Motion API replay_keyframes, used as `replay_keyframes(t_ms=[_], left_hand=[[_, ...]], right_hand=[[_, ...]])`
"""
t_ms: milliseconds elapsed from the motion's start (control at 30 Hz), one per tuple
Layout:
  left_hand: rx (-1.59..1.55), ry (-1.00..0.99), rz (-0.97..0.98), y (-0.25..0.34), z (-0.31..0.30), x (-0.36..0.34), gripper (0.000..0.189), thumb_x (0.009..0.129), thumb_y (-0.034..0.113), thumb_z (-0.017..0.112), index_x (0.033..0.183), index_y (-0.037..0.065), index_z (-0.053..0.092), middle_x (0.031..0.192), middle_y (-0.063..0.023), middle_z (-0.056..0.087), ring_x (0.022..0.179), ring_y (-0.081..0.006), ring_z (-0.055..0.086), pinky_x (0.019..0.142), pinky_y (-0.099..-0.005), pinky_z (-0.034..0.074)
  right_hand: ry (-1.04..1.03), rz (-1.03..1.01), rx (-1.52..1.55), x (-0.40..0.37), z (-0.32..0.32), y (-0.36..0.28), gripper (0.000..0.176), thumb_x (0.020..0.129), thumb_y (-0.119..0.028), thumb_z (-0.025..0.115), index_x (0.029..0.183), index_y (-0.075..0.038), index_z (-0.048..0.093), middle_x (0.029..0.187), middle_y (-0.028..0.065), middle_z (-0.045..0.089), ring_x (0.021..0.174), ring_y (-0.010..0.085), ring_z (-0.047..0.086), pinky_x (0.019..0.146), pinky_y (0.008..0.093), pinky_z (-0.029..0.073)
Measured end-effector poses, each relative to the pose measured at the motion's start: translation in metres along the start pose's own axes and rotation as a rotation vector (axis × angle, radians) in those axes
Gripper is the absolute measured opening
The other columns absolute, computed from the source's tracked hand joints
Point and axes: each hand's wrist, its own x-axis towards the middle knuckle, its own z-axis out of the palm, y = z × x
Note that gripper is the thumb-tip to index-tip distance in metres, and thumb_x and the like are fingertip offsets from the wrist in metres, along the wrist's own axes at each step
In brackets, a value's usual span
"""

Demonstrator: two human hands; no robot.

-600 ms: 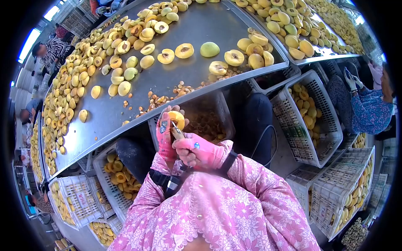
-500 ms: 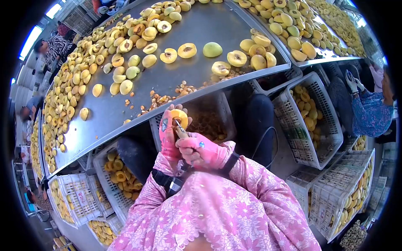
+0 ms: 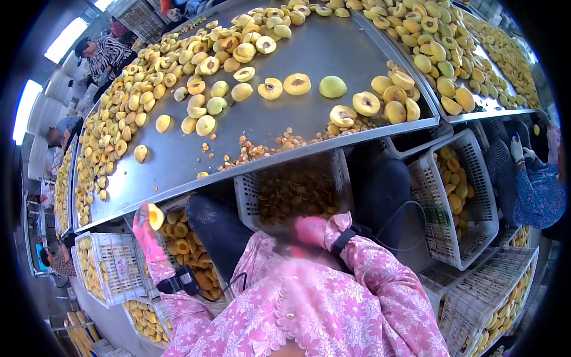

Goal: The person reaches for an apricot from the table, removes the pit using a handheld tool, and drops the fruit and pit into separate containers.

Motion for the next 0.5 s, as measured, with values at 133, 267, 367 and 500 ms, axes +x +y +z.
replay_keyframes(t_ms=[133,267,367,500], left_hand=[[1.033,0.027,0.346,0.007,-0.002,0.021,0.048,0.077,0.034,0.073,0.105,-0.003,0.061,0.096,-0.0201,0.065,0.088,-0.0295,0.064,0.078,-0.0366,0.048],[0.807,-0.196,0.216,0.04,0.103,0.076,0.049,0.08,0.045,0.065,0.096,-0.001,0.064,0.087,-0.0216,0.065,0.085,-0.0361,0.063,0.074,-0.0387,0.048],[0.798,-0.316,0.107,0.065,0.19,0.105,0.053,0.08,0.05,0.062,0.092,-0.002,0.064,0.085,-0.0231,0.064,0.086,-0.0371,0.062,0.074,-0.0388,0.048],[1.05,-0.249,0.339,0.017,0.261,0.141,0.054,0.072,0.045,0.071,0.1,0.0,0.061,0.093,-0.0191,0.065,0.085,-0.0355,0.062,0.076,-0.0394,0.049]], right_hand=[[-0.018,0.094,0.021,0.011,0.02,0.01,0.029,0.082,-0.02,0.054,0.1,0.003,0.05,0.085,0.0241,0.063,0.081,0.0409,0.061,0.066,0.0449,0.048],[-0.05,0.011,0.026,0.016,0.022,0.015,0.029,0.083,-0.021,0.055,0.099,0.003,0.049,0.084,0.0235,0.063,0.081,0.0406,0.061,0.066,0.0443,0.047],[0.027,-0.069,0.077,0.013,0.008,0.012,0.029,0.084,-0.022,0.055,0.098,0.003,0.049,0.084,0.0231,0.063,0.081,0.0404,0.061,0.066,0.0439,0.047],[0.211,-0.049,0.311,-0.009,-0.025,-0.013,0.028,0.086,-0.024,0.055,0.093,0.002,0.048,0.081,0.0218,0.062,0.079,0.0407,0.06,0.065,0.0425,0.045]])
